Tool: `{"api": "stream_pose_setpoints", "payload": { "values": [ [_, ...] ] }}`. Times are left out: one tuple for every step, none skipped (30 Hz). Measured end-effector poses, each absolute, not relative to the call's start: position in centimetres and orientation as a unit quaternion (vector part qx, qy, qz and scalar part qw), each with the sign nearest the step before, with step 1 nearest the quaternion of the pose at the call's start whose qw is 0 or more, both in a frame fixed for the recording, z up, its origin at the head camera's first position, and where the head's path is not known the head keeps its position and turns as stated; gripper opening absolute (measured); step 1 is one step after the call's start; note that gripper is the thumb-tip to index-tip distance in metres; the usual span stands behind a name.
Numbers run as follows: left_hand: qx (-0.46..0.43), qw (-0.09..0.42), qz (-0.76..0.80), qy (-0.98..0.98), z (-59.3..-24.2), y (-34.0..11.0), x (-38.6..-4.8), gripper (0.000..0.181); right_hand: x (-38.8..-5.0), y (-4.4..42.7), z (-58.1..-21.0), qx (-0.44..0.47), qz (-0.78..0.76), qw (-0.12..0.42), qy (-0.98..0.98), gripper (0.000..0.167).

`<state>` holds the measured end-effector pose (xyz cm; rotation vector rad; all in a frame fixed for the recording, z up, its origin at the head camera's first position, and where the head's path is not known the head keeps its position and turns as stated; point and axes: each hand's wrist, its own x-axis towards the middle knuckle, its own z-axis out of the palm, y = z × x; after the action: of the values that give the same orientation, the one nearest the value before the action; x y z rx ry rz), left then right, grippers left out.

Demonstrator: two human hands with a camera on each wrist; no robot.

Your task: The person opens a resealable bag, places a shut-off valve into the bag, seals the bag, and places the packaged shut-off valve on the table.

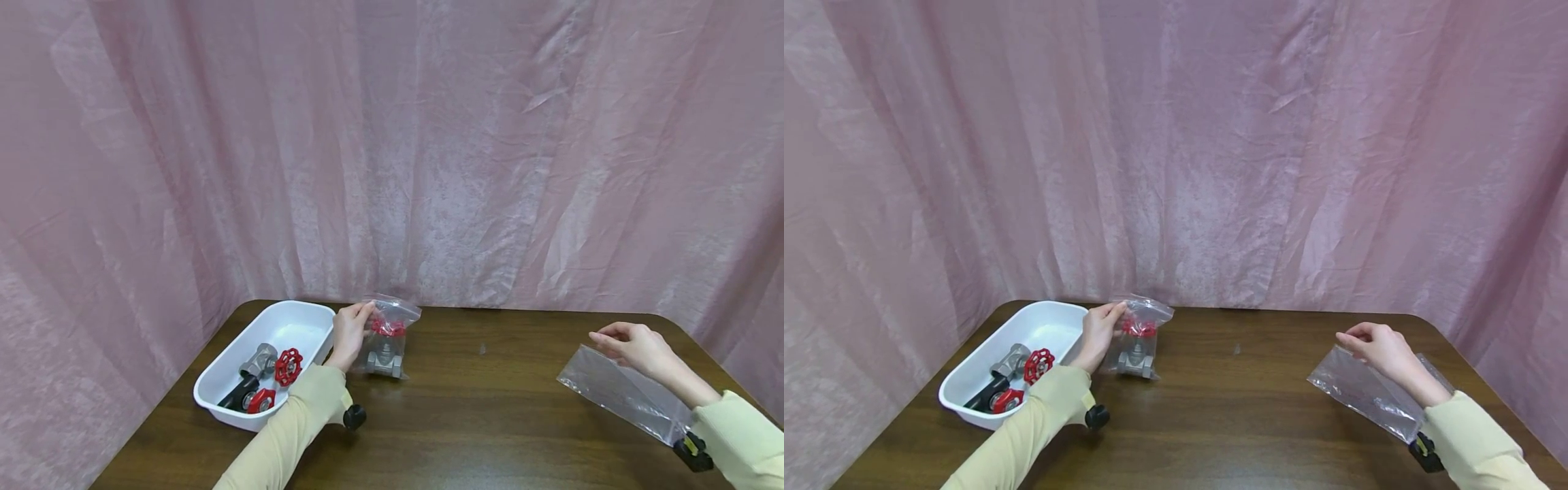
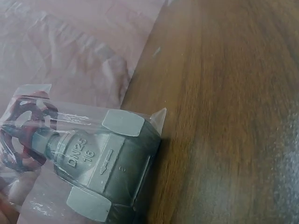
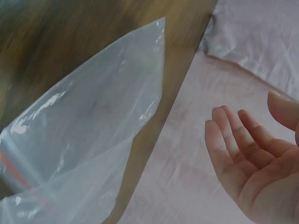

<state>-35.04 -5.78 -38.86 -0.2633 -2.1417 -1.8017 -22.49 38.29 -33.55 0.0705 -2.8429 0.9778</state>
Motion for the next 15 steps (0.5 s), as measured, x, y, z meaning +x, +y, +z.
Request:
{"api": "stream_pose_setpoints", "payload": {
  "values": [
    [-0.09,0.165,-0.631,-0.753,-38.9,-5.8,-35.1,0.028,-22.3,38.5,-33.6,0.02,0.323,0.065,-0.944,0.047],
    [-0.087,0.166,-0.628,-0.755,-39.0,-5.9,-35.2,0.028,-22.2,38.8,-33.6,0.018,0.322,0.063,-0.945,0.048],
    [-0.084,0.168,-0.624,-0.759,-39.0,-5.9,-35.2,0.028,-22.1,39.2,-33.7,0.018,0.319,0.061,-0.946,0.048],
    [-0.081,0.169,-0.619,-0.762,-39.0,-5.9,-35.3,0.028,-22.0,39.5,-33.7,0.018,0.315,0.06,-0.947,0.048],
    [-0.078,0.17,-0.616,-0.765,-39.1,-6.0,-35.4,0.029,-21.9,39.8,-33.7,0.018,0.312,0.059,-0.948,0.048],
    [-0.078,0.171,-0.615,-0.766,-39.1,-6.0,-35.4,0.029,-21.7,40.2,-33.7,0.017,0.31,0.058,-0.949,0.049],
    [-0.076,0.17,-0.614,-0.767,-39.1,-6.0,-35.5,0.029,-21.6,40.5,-33.8,0.016,0.308,0.056,-0.949,0.049],
    [-0.073,0.168,-0.616,-0.767,-39.2,-6.0,-35.6,0.029,-21.5,40.8,-33.9,0.014,0.307,0.056,-0.95,0.049],
    [-0.071,0.166,-0.617,-0.766,-39.1,-6.0,-35.6,0.029,-21.4,41.0,-33.9,0.013,0.307,0.055,-0.95,0.048],
    [-0.07,0.164,-0.618,-0.766,-39.2,-6.0,-35.7,0.029,-21.3,41.3,-34.0,0.01,0.308,0.053,-0.95,0.048],
    [-0.068,0.162,-0.619,-0.765,-39.3,-6.0,-35.7,0.03,-21.2,41.5,-34.1,0.006,0.308,0.051,-0.95,0.048],
    [-0.067,0.161,-0.619,-0.766,-39.3,-6.0,-35.7,0.03,-21.1,41.7,-34.2,0.002,0.308,0.05,-0.95,0.048],
    [-0.065,0.16,-0.619,-0.766,-39.3,-6.0,-35.7,0.03,-21.0,41.9,-34.3,-0.002,0.305,0.049,-0.951,0.048],
    [-0.064,0.16,-0.62,-0.766,-39.3,-5.9,-35.7,0.03,-20.9,42.1,-34.4,-0.005,0.299,0.049,-0.953,0.048],
    [-0.062,0.161,-0.618,-0.767,-39.3,-5.9,-35.7,0.03,-20.9,42.3,-34.5,-0.008,0.293,0.049,-0.955,0.048]
  ]
}}
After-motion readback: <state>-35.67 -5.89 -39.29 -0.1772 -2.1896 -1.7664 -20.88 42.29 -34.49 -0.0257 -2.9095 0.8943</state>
